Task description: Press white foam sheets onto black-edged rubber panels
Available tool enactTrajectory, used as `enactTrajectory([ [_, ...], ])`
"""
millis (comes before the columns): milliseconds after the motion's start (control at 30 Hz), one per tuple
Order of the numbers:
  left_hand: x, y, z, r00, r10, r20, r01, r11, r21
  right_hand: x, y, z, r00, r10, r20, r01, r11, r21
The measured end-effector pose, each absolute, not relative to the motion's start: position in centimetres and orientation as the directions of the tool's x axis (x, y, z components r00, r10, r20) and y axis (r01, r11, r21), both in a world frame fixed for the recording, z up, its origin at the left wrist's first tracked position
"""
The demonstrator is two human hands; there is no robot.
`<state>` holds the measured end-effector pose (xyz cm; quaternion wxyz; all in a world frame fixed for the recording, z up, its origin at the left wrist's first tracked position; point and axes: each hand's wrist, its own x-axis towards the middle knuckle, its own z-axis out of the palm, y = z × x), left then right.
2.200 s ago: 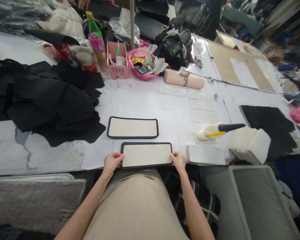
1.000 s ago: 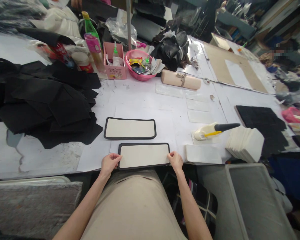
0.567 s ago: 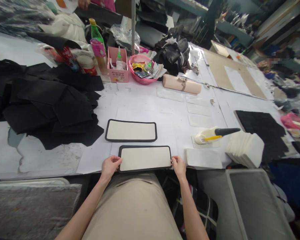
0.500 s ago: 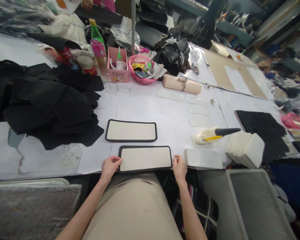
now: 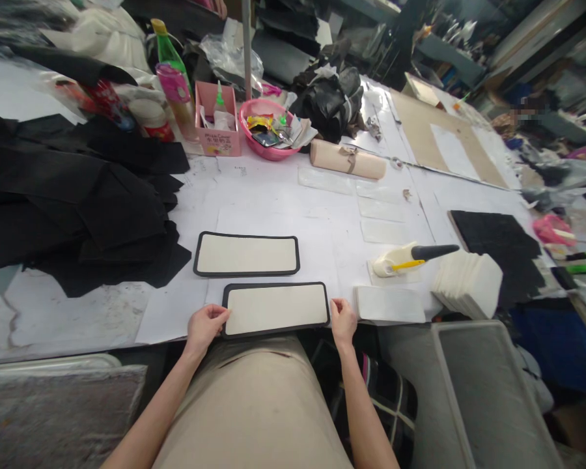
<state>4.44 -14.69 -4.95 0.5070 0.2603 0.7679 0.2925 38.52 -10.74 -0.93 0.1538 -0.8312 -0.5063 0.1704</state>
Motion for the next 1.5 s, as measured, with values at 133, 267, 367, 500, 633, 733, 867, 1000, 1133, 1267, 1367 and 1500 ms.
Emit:
enactTrajectory([
  [133, 4.5, -14.7, -4.5, -0.351, 0.691, -0.632, 0.097, 0.698, 0.71, 38.0, -11.3, -0.9, 0.437, 0.878, -0.193, 0.817, -0.478, -0.323],
  [267, 4.5, -14.6, -4.4, -0.357, 0.684, -0.636, 0.097, 0.704, 0.704, 37.7, -11.3, -0.9, 0.443, 0.863, -0.245, 0.83, -0.497, -0.252],
  [367, 4.5, -14.5, -4.4, -0.357, 0.684, -0.636, 0.097, 0.704, 0.703, 37.8, -11.2, -1.0, 0.434, 0.854, -0.287, 0.838, -0.499, -0.219],
  [500, 4.6, -14.6, -4.3, -0.357, 0.687, -0.632, 0.086, 0.698, 0.71, 38.0, -10.9, -1.2, 0.43, 0.855, -0.29, 0.845, -0.494, -0.205],
  [633, 4.6, -14.7, -4.4, -0.366, 0.691, -0.623, 0.092, 0.694, 0.714, 38.2, -10.8, -1.3, 0.419, 0.862, -0.287, 0.85, -0.483, -0.209],
  [733, 4.5, -14.7, -4.7, -0.37, 0.692, -0.62, 0.104, 0.694, 0.712, 38.3, -10.7, -1.5, 0.419, 0.862, -0.286, 0.849, -0.483, -0.213],
  [867, 4.5, -14.8, -4.9, -0.364, 0.694, -0.622, 0.108, 0.694, 0.712, 38.3, -10.7, -1.7, 0.421, 0.861, -0.284, 0.839, -0.489, -0.238],
  [1000, 4.5, -14.8, -4.8, -0.357, 0.692, -0.628, 0.092, 0.695, 0.714, 38.6, -10.6, -2.1, 0.432, 0.855, -0.286, 0.824, -0.503, -0.259],
  [1133, 4.6, -14.8, -4.7, -0.362, 0.688, -0.629, 0.078, 0.694, 0.715, 39.6, -10.5, -2.0, 0.409, 0.86, -0.304, 0.808, -0.496, -0.316],
  [1267, 4.7, -14.7, -4.6, -0.358, 0.697, -0.621, 0.067, 0.683, 0.728, 39.7, -11.1, -1.1, 0.396, 0.907, -0.145, 0.807, -0.418, -0.417],
  [1367, 4.6, -14.8, -4.5, -0.355, 0.7, -0.619, 0.074, 0.681, 0.728, 37.5, -11.6, -0.6, 0.239, 0.966, 0.102, 0.908, -0.185, -0.376],
  [1500, 4.5, -14.8, -4.6, -0.356, 0.703, -0.616, 0.081, 0.68, 0.729, 32.9, -11.7, -1.8, -0.286, 0.955, 0.081, 0.904, 0.297, -0.307],
])
